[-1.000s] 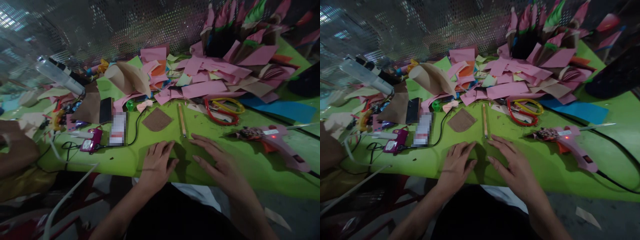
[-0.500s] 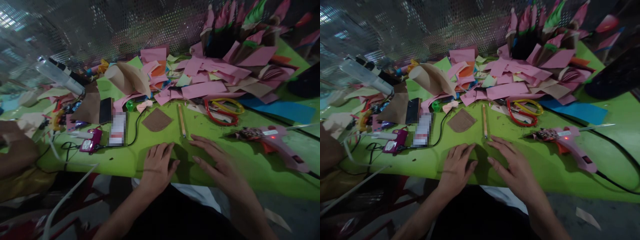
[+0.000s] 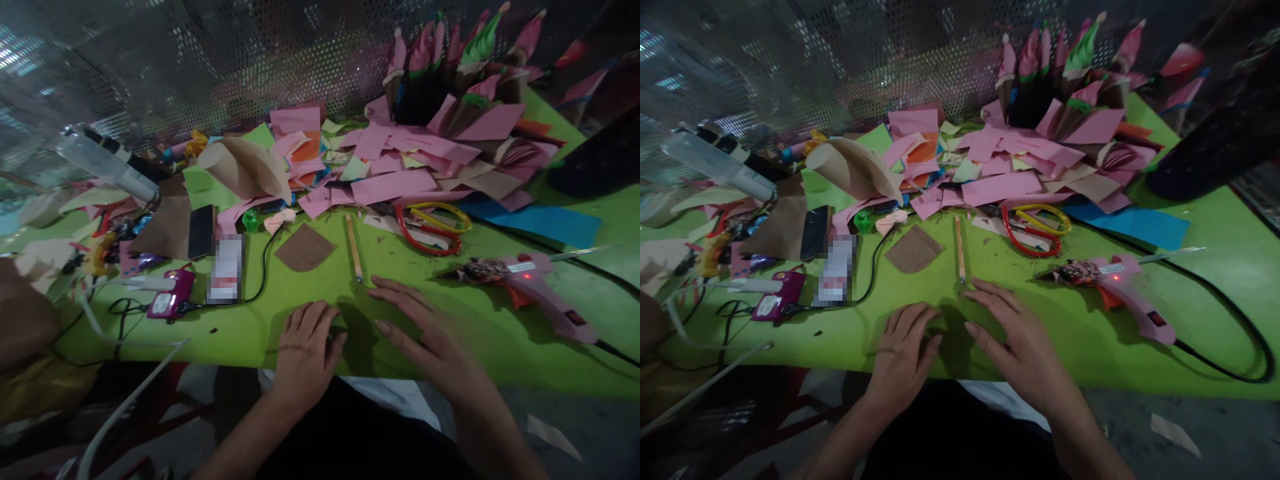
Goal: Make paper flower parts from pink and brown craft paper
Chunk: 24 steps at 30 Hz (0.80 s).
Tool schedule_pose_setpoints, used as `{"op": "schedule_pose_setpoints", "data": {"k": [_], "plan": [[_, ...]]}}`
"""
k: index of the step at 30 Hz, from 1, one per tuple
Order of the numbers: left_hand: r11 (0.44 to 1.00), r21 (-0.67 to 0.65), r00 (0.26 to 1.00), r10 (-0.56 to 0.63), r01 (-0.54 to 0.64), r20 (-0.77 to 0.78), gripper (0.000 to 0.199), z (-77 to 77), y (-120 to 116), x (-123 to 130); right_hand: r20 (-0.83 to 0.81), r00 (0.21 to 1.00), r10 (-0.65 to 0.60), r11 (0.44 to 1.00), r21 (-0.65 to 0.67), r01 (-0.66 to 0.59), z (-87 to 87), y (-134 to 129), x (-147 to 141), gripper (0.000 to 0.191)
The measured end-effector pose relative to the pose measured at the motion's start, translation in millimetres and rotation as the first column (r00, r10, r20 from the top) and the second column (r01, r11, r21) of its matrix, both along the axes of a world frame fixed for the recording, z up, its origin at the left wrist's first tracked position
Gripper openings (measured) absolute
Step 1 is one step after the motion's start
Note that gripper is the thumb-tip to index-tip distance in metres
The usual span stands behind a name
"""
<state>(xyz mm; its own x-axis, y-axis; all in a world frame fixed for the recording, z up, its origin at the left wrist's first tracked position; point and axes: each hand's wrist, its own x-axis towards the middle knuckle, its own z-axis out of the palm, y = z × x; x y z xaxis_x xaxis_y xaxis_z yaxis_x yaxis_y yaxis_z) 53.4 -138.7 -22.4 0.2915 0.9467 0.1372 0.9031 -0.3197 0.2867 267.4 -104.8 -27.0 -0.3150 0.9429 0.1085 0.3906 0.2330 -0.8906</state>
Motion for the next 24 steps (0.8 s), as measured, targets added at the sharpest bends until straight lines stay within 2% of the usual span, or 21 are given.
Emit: {"op": "schedule_pose_setpoints", "data": {"k": [4, 7, 11, 17, 20, 22, 23, 24], "plan": [[0.998, -0.051, 0.999, 0.023, -0.024, -0.031, 0.051, 1.8, 4, 2, -0.013, 1.000, 0.005, 1.000, 0.005, -0.005, -1.2, 0, 1, 0.033], [0.998, -0.063, 1.000, 0.014, -0.016, -0.026, 0.046, 4.5, 6, 6, -0.033, 0.999, 0.006, 1.000, 0.000, -0.006, -1.6, 0, 1, 0.033], [0.982, -0.087, 0.985, -0.164, 0.168, 0.051, 0.040, 4.7, 6, 12, -0.101, 0.995, -0.026, 0.999, -0.029, 0.023, -0.4, -1, 3, 0.031], [0.977, -0.129, 0.982, -0.180, 0.172, -0.051, 0.073, 0.7, 10, 24, -0.200, 0.975, -0.101, 0.994, -0.049, 0.093, -0.6, -5, 5, 0.026], [0.907, -0.207, 0.930, -0.363, 0.367, 0.057, 0.071, 10.8, 5, 35, -0.257, 0.941, -0.218, 0.976, -0.082, 0.203, 1.0, -9, 6, 0.019], [0.806, -0.218, 0.833, -0.515, 0.551, 0.201, 0.052, 21.0, 1, 39, -0.308, 0.897, -0.316, 0.949, -0.111, 0.296, 2.8, -12, 5, 0.015], [0.747, -0.218, 0.774, -0.571, 0.628, 0.274, 0.043, 25.7, 0, 38, -0.334, 0.873, -0.356, 0.935, -0.126, 0.333, 3.5, -14, 5, 0.013], [0.711, -0.212, 0.734, -0.593, 0.670, 0.330, 0.038, 29.3, 0, 36, -0.357, 0.850, -0.388, 0.922, -0.140, 0.361, 4.0, -15, 5, 0.012]]}}
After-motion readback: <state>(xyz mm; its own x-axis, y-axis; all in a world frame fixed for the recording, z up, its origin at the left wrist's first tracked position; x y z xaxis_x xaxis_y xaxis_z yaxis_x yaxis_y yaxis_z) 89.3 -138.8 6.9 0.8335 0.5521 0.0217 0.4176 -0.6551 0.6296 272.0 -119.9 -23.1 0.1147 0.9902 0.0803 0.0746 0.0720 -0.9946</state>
